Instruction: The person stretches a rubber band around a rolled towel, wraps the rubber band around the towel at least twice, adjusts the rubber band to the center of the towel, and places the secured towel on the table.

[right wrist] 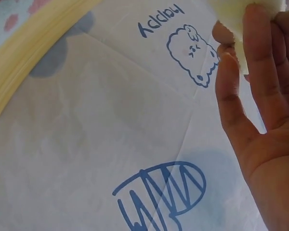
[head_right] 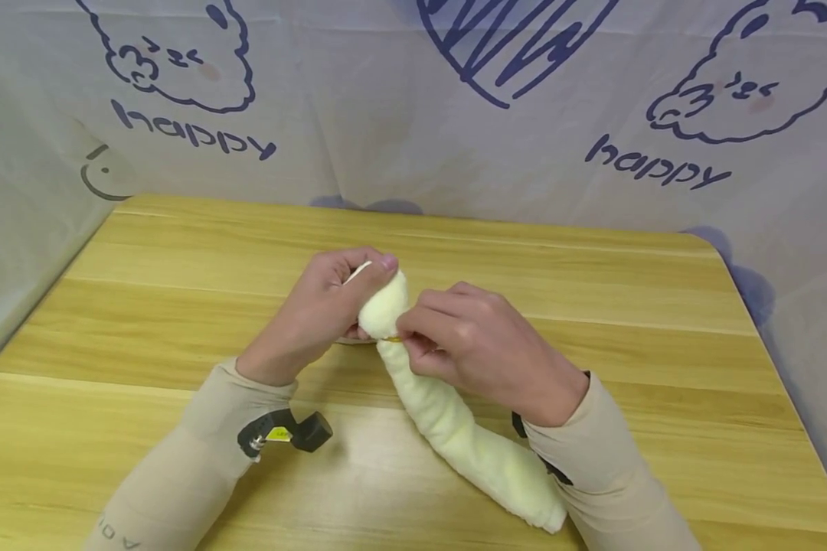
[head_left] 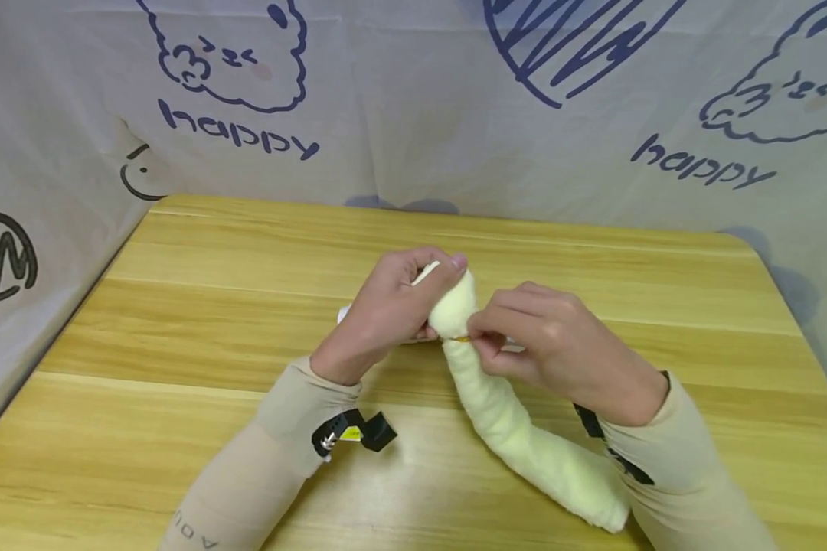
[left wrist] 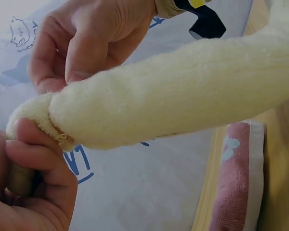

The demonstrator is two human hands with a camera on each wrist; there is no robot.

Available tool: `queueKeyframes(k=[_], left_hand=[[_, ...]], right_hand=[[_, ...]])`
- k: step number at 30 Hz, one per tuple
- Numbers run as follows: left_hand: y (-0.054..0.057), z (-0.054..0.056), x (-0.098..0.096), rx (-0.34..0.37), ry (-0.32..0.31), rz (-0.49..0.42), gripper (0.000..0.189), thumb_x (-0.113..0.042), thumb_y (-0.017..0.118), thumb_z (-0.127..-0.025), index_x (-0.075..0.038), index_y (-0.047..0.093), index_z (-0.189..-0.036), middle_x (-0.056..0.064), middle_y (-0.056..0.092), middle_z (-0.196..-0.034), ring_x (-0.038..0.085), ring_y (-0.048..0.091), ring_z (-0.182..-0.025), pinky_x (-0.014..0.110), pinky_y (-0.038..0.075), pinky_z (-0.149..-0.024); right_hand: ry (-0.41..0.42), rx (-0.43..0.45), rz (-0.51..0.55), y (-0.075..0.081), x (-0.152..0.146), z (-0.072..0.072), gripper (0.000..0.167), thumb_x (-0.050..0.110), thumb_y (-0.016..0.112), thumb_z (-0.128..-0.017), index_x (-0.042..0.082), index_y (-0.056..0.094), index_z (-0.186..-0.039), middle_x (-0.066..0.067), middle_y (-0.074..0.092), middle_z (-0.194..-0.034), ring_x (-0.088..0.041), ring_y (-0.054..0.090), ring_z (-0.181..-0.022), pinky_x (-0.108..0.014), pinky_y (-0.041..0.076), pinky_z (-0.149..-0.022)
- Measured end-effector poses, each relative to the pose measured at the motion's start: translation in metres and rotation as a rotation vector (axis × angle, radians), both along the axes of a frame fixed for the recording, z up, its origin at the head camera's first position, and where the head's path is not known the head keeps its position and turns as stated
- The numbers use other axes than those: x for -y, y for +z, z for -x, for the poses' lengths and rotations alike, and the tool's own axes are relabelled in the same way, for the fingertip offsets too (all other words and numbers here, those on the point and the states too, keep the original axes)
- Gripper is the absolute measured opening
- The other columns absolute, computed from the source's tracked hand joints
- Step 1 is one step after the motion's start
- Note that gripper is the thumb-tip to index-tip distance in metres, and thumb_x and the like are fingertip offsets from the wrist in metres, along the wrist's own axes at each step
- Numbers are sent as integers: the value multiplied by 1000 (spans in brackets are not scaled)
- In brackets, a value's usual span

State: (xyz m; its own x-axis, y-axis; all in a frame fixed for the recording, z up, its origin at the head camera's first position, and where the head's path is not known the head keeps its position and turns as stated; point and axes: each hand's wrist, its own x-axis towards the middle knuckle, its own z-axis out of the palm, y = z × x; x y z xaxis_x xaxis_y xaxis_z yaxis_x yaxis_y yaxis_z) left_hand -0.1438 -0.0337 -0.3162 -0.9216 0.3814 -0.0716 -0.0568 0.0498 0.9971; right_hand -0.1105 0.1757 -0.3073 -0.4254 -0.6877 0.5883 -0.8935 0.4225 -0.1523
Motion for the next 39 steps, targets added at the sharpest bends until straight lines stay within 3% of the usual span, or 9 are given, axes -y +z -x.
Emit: queueKeyframes(k=[5, 10, 15, 19, 26, 33, 39], left_hand=[[-1, 1, 3, 18, 11, -56, 36, -35, 54, -108, -2, 70, -105, 2, 63, -68, 8, 49, -47, 18, 42, -42], [-2, 0, 0, 5, -6, -44, 35, -34, 56, -107, -2, 69, -104, 3, 66, -71, 8, 53, -49, 18, 44, -42], [-2, -1, 1, 10, 12, -44, 35, -36, 56, -107, -4, 69, -103, 4, 66, -72, 8, 55, -51, 18, 45, -42], [-1, 0, 5, 29, 28, -83, 36, -35, 54, -108, -3, 68, -105, 2, 64, -69, 8, 51, -48, 19, 44, -43], [3, -1, 5, 25, -15, -116, 36, -34, 52, -109, -1, 67, -106, -1, 61, -63, 8, 45, -45, 19, 40, -42], [4, -2, 1, 25, -14, -87, 37, -35, 53, -108, -1, 67, -104, 1, 63, -68, 7, 50, -47, 18, 42, -41], [3, -1, 3, 53, 36, -128, 35, -34, 52, -109, -2, 66, -106, 0, 61, -67, 7, 47, -47, 18, 42, -43]], right_hand=[[15, -24, 47, -1, 2, 1, 12, 3, 64, -93, 8, 75, -93, 2, 71, -81, -9, 59, -68, -24, 53, -63], [10, 29, 15, -3, 5, -1, 16, -4, 64, -79, 11, 68, -86, 5, 60, -74, -5, 53, -65, -17, 44, -57], [49, 41, 15, -3, 7, 0, 19, -4, 66, -75, 13, 66, -85, 7, 59, -73, -3, 54, -65, -14, 45, -57], [51, -17, 74, -4, 9, 1, 17, -5, 65, -79, 11, 69, -86, 5, 63, -75, -6, 57, -66, -16, 49, -58], [20, -37, 128, -6, 9, -2, 8, 2, 64, -88, 8, 70, -90, 2, 67, -77, -7, 61, -67, -15, 54, -62], [-11, -34, 66, -5, 10, -4, 13, -3, 63, -81, 9, 67, -85, 3, 61, -72, -4, 53, -61, -15, 47, -54], [-5, -113, 141, -5, 13, -3, 17, 7, 59, -95, 7, 74, -88, 1, 67, -73, -6, 58, -62, -17, 52, -56]])
